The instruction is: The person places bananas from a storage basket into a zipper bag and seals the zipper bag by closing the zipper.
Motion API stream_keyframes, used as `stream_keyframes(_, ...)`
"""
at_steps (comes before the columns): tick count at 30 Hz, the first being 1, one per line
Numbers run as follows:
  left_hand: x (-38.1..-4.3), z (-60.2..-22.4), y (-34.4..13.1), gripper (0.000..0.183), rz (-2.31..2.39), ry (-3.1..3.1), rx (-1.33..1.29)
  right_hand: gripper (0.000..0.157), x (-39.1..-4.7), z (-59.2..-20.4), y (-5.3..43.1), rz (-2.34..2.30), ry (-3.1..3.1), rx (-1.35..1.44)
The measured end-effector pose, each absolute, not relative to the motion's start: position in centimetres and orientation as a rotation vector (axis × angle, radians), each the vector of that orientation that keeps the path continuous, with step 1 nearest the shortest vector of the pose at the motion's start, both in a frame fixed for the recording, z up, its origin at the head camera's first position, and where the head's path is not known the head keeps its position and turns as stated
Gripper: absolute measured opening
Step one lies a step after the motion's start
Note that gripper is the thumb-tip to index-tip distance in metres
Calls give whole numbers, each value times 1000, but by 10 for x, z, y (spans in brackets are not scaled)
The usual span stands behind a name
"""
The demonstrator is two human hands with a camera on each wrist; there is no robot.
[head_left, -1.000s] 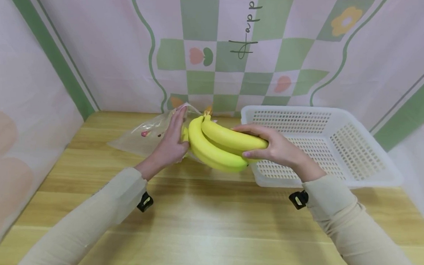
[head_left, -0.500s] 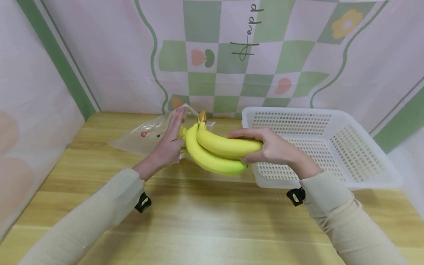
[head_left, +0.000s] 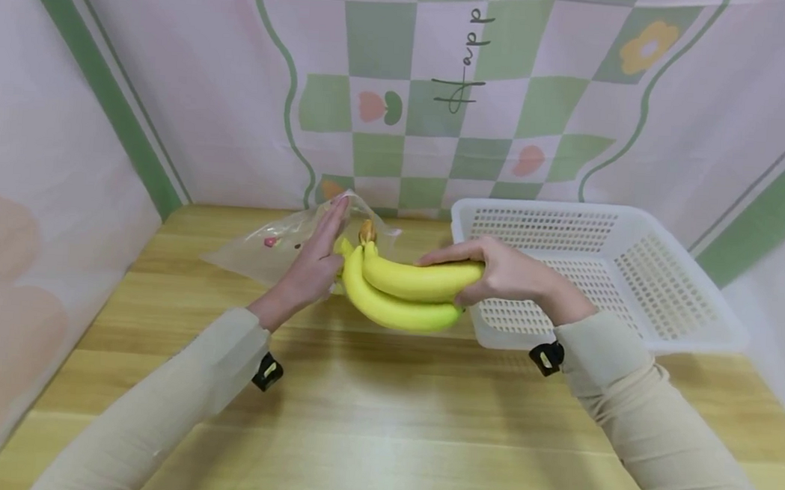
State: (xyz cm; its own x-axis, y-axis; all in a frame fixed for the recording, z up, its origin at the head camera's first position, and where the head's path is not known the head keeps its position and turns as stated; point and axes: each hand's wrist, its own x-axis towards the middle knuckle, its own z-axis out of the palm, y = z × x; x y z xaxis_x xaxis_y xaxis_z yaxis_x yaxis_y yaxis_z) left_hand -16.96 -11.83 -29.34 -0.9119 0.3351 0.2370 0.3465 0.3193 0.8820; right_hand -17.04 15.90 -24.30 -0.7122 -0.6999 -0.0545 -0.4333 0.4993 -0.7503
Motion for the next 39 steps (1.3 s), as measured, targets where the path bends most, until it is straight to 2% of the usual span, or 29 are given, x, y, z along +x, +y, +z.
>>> stream_keyframes(14, -169, -293, -114, 86, -1578, -2609, -675, 64, -171, -245, 147, -1000, 2571, -911)
stream_keyframes(22, -165, -295, -109, 91, -1540, -2650, -713, 52, -171, -248, 139, -921, 2644, -992)
stream_keyframes(39, -164, -280, -104, 99, -1552, -2527, -647, 57, -167, -254, 117, -924, 2785, -1006)
